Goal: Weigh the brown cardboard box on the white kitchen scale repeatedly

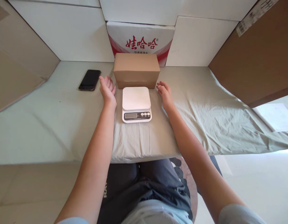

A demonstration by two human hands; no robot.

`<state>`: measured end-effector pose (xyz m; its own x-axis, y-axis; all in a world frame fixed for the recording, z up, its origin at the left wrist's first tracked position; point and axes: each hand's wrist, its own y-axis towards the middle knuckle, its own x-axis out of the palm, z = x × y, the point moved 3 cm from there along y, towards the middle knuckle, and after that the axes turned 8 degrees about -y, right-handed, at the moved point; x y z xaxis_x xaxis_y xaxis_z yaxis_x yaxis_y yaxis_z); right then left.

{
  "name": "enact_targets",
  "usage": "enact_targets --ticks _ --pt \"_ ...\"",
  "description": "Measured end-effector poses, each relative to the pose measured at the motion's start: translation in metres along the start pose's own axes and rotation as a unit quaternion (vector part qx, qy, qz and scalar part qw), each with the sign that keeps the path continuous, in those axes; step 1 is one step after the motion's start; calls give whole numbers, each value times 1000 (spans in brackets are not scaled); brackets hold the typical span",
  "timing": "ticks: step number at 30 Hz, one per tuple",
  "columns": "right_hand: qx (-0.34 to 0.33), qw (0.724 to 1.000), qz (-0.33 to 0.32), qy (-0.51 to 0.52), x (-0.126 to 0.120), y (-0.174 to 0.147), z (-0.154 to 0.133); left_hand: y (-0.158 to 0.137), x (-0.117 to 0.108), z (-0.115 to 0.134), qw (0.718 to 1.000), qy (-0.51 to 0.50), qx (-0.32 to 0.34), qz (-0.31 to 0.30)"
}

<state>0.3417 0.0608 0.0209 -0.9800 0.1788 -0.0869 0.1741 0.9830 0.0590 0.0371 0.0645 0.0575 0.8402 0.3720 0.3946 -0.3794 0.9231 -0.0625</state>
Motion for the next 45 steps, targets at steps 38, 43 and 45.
enact_targets --ticks 38,43,45 --pt "-30 997 -44 -52 11 -7 -12 -7 15 -4 999 8 -13 -36" --pt "-65 979 -112 -159 18 -30 -22 -1 13 -10 999 1 5 -47" --pt "-75 960 -159 -217 22 -44 -23 0 11 -12 999 5 2 -43"
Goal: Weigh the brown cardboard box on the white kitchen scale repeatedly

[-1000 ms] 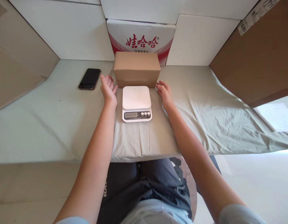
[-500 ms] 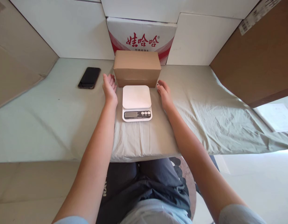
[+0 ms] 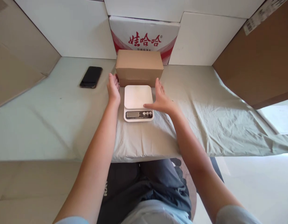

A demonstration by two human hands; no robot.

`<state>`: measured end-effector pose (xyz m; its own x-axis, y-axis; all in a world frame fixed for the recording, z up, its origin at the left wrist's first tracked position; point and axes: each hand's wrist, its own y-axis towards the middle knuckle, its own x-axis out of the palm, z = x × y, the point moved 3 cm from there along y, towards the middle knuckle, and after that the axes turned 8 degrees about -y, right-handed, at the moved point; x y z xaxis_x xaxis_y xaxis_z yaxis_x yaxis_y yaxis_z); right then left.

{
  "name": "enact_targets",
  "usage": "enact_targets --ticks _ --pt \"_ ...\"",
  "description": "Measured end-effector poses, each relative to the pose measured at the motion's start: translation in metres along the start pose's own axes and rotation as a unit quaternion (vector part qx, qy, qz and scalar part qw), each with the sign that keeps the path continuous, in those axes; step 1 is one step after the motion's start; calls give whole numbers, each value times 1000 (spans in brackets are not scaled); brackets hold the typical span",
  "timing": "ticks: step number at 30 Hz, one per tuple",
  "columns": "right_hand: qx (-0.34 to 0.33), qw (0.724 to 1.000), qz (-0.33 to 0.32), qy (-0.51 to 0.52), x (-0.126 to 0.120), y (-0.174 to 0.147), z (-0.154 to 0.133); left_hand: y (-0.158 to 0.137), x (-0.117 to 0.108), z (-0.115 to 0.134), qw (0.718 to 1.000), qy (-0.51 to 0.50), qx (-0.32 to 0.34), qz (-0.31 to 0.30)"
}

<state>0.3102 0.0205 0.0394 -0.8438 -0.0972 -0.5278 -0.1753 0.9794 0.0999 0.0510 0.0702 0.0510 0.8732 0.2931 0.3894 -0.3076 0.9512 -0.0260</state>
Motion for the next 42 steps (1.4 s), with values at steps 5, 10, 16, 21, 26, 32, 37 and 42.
enact_targets --ticks 5,10,16,21,26,32,37,42 --pt "-7 997 -65 -49 12 -16 2 -1 2 2 1000 5 -1 2" --pt "14 997 -75 -27 15 -9 11 -5 6 5 1000 0 -5 -1" --pt "11 999 -47 -10 7 2 5 -5 5 6 1000 -2 -5 -1" --pt "11 997 31 73 -7 11 0 -3 5 5 1000 -13 0 -10" --pt "9 981 101 165 -8 32 6 -2 7 2 1000 -24 6 -11" --pt "-57 975 86 196 -6 44 10 2 8 0 999 -30 10 -9" --pt "-45 978 82 184 -6 37 0 4 6 -2 999 -36 11 -2" --pt "-37 981 92 169 -7 35 -5 -4 13 5 1000 -22 13 -11"
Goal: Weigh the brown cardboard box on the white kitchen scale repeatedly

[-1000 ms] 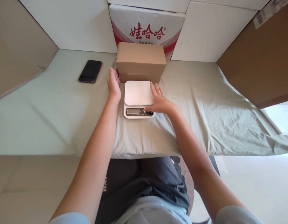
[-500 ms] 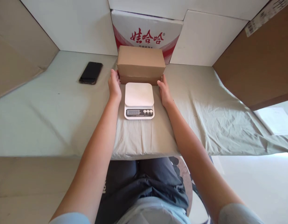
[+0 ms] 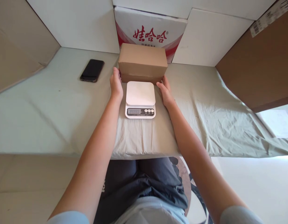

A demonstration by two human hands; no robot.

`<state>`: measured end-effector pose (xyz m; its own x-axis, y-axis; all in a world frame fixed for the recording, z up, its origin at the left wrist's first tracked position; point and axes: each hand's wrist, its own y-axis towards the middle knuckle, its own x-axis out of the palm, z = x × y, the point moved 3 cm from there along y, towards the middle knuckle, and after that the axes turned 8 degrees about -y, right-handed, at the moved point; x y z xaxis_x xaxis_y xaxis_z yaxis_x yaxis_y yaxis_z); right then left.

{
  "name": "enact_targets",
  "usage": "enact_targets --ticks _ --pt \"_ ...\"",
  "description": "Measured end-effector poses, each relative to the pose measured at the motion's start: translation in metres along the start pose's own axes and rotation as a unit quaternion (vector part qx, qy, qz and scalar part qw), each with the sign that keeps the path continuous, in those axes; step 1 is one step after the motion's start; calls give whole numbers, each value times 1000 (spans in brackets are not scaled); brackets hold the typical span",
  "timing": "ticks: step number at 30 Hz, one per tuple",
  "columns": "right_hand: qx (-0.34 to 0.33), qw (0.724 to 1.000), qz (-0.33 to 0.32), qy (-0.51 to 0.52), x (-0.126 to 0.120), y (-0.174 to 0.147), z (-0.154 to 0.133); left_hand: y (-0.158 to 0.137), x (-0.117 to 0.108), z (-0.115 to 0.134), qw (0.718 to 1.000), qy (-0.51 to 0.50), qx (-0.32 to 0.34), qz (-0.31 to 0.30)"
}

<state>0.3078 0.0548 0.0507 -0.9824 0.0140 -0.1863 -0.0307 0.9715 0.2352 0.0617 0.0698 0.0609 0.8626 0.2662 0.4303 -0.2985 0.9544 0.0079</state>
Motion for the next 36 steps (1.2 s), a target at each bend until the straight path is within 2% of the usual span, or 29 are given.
enact_targets --ticks 8,16,20,24,27,30,32,36 --pt "2 1000 -9 -3 -1 -2 4 -7 1 7 1000 13 9 1" --pt "-22 999 15 33 -2 3 13 13 -6 -3 997 74 11 -32" --pt "-49 997 37 42 -5 6 16 22 -8 -2 996 75 36 -36" --pt "-103 992 64 27 -11 5 9 21 -11 7 991 90 70 -67" --pt "-122 989 74 32 -15 -5 -4 6 -23 17 987 94 110 -71" --pt "-120 990 63 35 -15 -26 -19 -29 -40 28 981 50 168 -89" --pt "-119 991 47 28 -14 -44 -28 -57 -49 31 980 45 163 -101" --pt "-117 993 9 9 -9 -77 -34 -104 -57 30 985 17 157 -64"
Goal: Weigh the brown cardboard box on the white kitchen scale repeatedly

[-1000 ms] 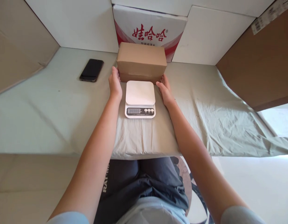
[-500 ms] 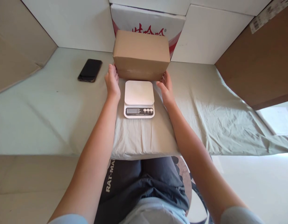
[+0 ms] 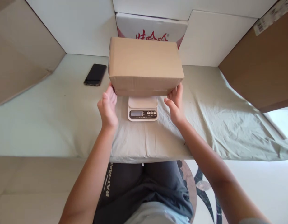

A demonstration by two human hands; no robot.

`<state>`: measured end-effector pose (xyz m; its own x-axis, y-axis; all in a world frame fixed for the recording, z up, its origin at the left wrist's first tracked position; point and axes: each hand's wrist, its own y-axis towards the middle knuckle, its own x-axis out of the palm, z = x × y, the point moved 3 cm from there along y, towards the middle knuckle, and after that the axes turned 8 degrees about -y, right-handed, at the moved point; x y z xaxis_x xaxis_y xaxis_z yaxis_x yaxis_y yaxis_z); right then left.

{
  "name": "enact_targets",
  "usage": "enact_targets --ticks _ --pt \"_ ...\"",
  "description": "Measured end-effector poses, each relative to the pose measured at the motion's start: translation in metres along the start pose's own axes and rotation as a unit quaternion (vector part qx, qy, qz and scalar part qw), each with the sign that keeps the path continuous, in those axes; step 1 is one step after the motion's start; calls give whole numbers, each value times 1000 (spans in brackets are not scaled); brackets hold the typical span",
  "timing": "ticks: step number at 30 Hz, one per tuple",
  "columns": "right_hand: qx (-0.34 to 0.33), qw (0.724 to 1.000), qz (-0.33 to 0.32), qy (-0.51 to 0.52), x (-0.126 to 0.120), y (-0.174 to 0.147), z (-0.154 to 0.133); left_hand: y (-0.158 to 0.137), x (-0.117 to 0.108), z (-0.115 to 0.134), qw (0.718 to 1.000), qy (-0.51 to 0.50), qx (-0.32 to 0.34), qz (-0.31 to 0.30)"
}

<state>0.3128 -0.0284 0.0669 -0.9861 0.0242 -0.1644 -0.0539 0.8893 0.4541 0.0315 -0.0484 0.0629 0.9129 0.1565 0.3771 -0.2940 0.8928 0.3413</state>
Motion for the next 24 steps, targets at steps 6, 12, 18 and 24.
enact_targets --ticks 6,12,18,24 --pt "-13 999 7 -30 5 -25 5 -21 0 -8 999 -8 -26 29" --pt "-11 999 7 -44 8 -34 4 -21 -3 -5 998 -8 -38 48" --pt "-11 998 3 -54 13 -40 -2 -24 -8 -2 997 14 -53 47" --pt "14 999 4 -48 15 -42 -2 -25 -13 -3 997 45 -55 38"
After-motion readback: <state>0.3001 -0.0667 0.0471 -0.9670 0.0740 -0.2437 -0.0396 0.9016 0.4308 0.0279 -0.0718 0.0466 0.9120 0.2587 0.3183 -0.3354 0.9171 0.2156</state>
